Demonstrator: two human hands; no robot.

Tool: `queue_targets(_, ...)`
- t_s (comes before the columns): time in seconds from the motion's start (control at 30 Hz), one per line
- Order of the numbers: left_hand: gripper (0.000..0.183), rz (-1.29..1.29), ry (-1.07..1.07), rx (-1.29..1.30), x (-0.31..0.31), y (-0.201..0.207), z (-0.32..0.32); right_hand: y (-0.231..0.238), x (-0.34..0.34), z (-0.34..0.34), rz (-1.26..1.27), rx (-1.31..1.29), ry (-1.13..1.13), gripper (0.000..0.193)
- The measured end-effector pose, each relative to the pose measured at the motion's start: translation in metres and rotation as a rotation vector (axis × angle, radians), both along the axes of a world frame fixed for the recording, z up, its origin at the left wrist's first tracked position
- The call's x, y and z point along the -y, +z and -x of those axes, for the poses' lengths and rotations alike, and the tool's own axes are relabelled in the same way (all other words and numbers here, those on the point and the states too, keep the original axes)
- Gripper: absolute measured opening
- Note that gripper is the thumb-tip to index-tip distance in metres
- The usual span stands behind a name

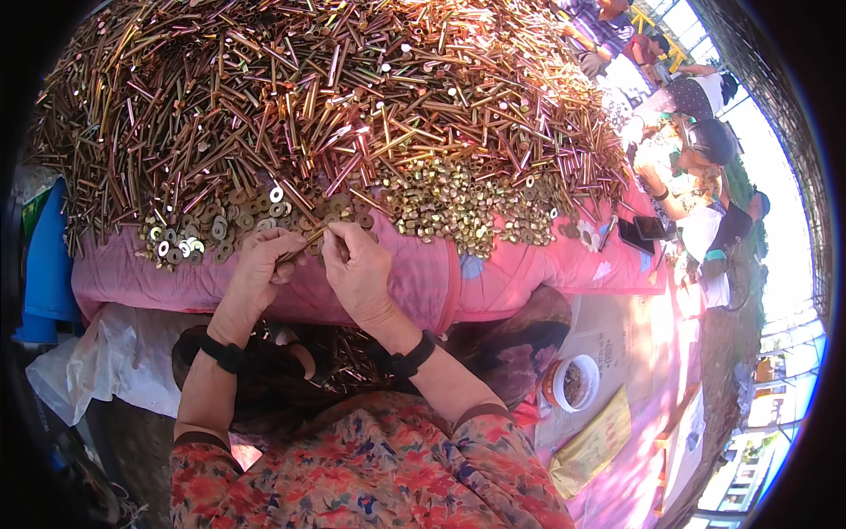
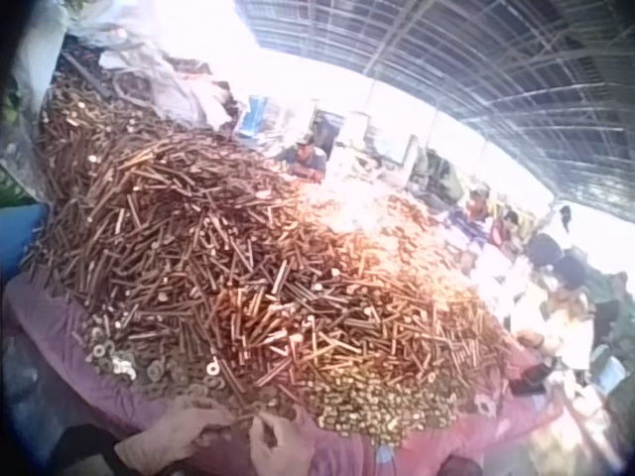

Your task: Sorting and assembling bolts and washers from a large pile.

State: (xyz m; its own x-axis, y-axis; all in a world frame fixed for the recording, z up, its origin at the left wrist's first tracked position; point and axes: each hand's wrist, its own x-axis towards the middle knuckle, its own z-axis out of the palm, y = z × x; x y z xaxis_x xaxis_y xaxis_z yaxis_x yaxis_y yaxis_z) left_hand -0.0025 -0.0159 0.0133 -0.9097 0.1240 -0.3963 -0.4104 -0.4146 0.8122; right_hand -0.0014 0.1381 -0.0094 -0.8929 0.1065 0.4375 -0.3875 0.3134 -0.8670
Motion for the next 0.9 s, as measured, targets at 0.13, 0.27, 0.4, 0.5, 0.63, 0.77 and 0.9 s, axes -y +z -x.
queue_targets(0.13, 0.006, -0.023, 0.057, -0.008, -0.003, -0.01, 0.001, -0.005, 0.001, -0.004, -0.279, -0.284, 0.112, 0.015)
queue_targets(0.27, 0.005, 0.006, 0.11, -0.016, -0.001, -0.009, 0.009, 0.009, -0.032, 0.033, -0.615, -0.28, -0.191, 0.016)
queue_targets(0.4, 0.005, 0.117, 0.145, -0.093, 0.002, -0.007, 0.012, 0.005, -0.052, 0.053, -0.988, -0.182, -0.217, 0.018)
queue_targets(0.5, 0.007, 0.185, 0.141, -0.158, 0.003, -0.009, 0.015, 0.007, -0.054, 0.053, -0.962, -0.105, -0.163, 0.019)
queue_targets(0.63, 0.006, 0.24, 0.134, -0.218, 0.007, -0.011, 0.016, 0.017, -0.051, 0.037, -0.634, -0.076, -0.048, 0.016)
queue_targets(0.77, 0.004, 0.138, 0.126, -0.277, 0.006, -0.014, 0.018, 0.023, -0.053, 0.03, -0.445, -0.1, 0.087, 0.017)
queue_targets(0.9, 0.005, 0.087, 0.098, -0.228, 0.009, -0.01, 0.014, 0.023, -0.058, 0.027, -0.415, -0.071, 0.146, 0.02)
